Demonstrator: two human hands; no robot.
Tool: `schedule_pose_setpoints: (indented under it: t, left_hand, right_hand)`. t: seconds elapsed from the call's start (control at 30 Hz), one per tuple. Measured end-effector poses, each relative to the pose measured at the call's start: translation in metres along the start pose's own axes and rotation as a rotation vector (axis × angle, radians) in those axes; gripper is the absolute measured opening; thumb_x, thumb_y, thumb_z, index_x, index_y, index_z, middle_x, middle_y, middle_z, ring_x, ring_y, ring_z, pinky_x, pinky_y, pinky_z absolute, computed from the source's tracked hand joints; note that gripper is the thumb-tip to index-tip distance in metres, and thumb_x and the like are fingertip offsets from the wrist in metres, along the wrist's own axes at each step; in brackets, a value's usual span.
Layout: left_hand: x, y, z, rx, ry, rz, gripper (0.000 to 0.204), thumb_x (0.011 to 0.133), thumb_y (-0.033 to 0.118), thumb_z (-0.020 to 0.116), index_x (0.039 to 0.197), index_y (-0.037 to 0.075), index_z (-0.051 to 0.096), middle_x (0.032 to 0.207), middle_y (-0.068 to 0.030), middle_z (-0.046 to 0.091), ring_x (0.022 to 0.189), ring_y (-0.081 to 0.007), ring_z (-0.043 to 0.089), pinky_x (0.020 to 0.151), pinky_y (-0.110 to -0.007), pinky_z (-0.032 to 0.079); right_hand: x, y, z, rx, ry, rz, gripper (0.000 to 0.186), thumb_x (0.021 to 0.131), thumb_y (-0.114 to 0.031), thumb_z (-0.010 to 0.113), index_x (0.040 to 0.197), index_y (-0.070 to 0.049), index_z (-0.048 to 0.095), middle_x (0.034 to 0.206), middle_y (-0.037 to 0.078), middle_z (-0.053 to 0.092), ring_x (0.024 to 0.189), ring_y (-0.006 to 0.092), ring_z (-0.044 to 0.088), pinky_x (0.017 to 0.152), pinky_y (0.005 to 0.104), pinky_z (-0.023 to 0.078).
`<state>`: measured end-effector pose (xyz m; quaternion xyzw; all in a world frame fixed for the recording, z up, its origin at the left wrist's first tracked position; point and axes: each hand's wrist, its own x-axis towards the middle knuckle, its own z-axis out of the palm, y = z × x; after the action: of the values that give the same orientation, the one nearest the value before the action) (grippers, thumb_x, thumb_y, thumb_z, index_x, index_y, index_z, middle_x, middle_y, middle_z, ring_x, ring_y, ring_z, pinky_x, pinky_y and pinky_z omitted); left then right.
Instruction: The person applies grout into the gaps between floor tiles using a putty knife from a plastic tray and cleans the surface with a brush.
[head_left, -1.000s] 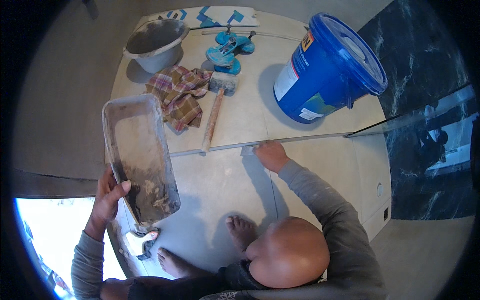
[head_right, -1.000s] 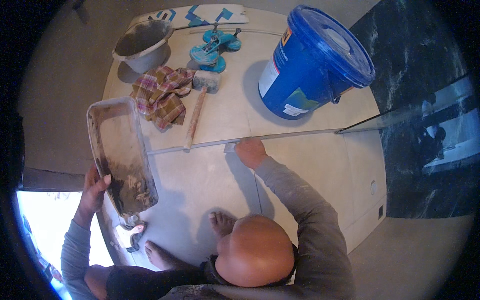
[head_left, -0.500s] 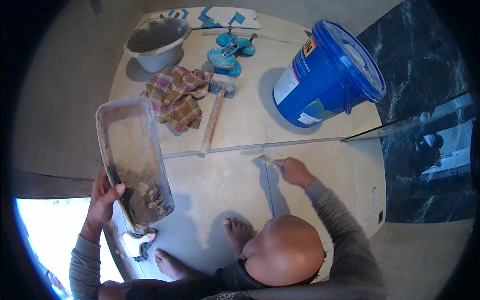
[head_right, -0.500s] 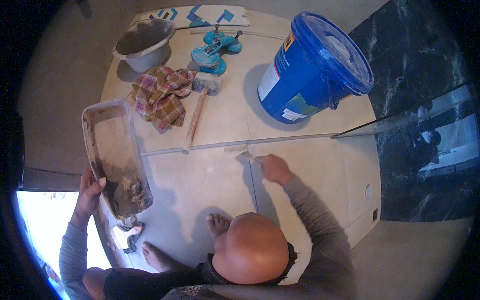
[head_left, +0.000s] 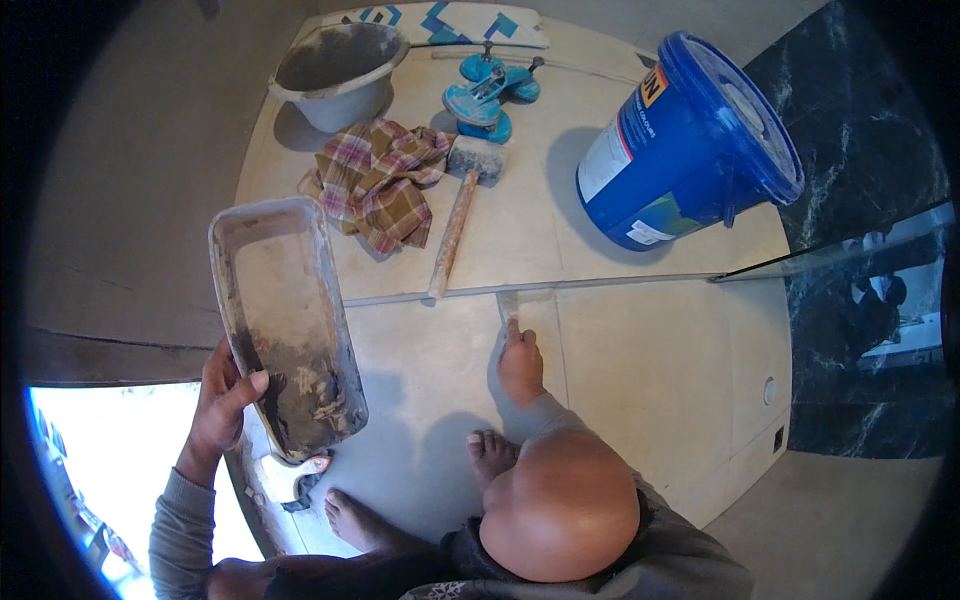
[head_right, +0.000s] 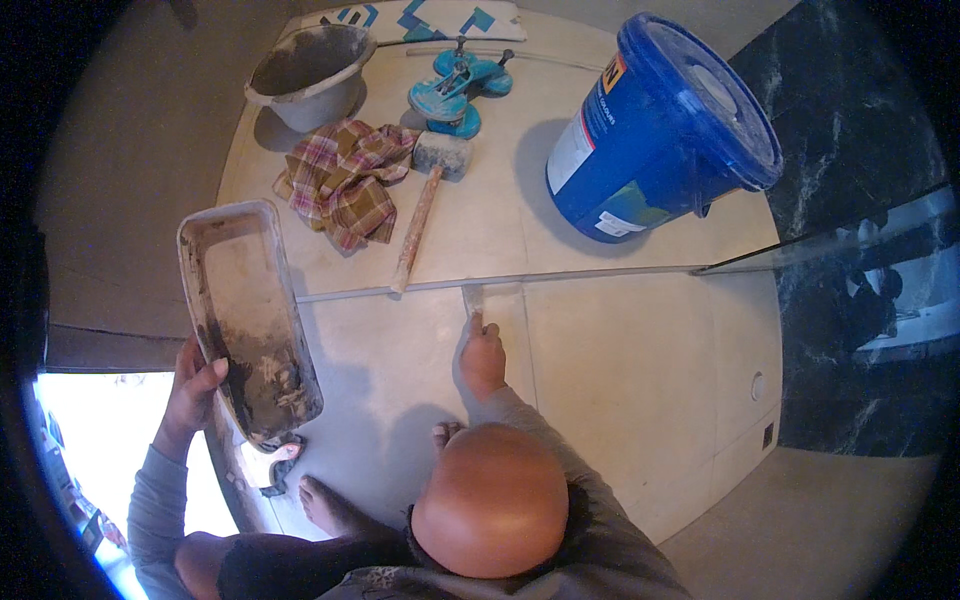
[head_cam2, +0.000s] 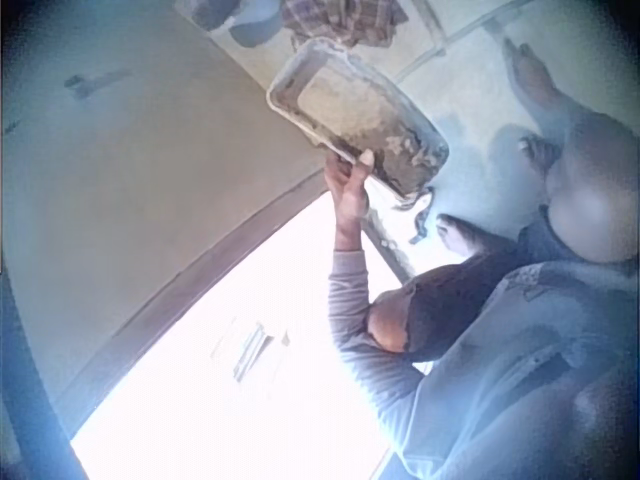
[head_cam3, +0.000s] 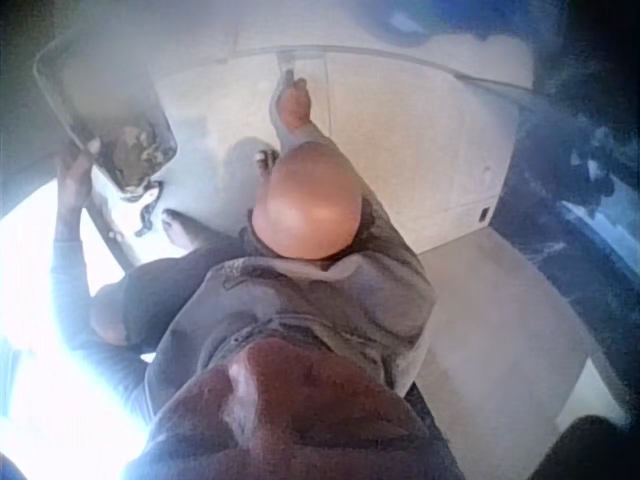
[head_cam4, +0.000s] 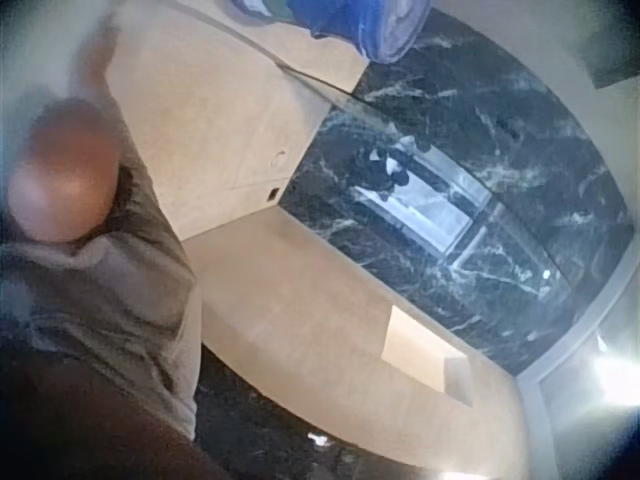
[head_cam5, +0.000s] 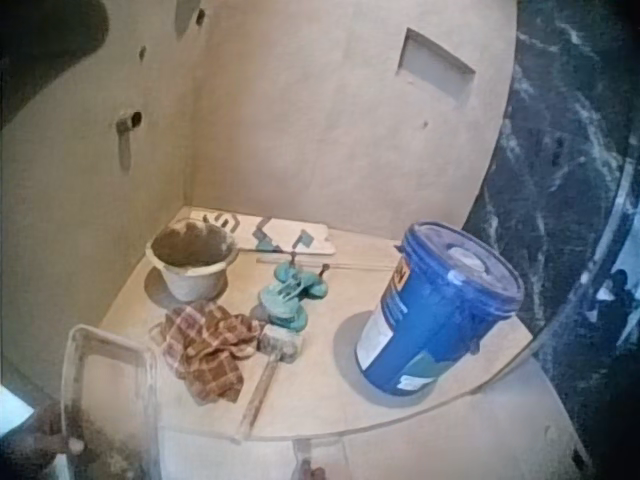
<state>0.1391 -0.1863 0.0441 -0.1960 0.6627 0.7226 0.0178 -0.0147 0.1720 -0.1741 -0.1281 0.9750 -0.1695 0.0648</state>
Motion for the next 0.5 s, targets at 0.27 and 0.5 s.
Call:
schedule_pose_setpoints:
  t: [0.27, 0.5]
  left_hand:
    - [0.008, -0.004, 0.001, 0.029, -0.046, -0.025, 0.076, 0.077, 0.03, 0.071, 0.137, -0.004, 0.038, 0.129, -0.0162, 0.053, 0.121, -0.0263, 0.051, 0.104, -0.038, 0.037]
    - [0.008, 0.004, 0.005, -0.009, -0.024, 0.047, 0.075, 0.077, 0.027, 0.071, 0.137, -0.005, 0.038, 0.127, -0.0159, 0.055, 0.119, -0.0244, 0.051, 0.103, -0.036, 0.037]
  right_hand:
    - [0.018, 0.004, -0.015, -0.123, -0.181, -0.073, 0.039, 0.085, -0.007, 0.048, 0.12, 0.01, 0.051, 0.088, 0.026, 0.06, 0.073, 0.0393, 0.066, 0.065, 0.046, 0.056]
    - [0.035, -0.01, -0.079, -0.357, -0.184, -0.321, 0.02, 0.084, -0.012, 0.052, 0.093, 0.0, 0.066, 0.088, 0.019, 0.064, 0.077, 0.0338, 0.067, 0.063, 0.0447, 0.055]
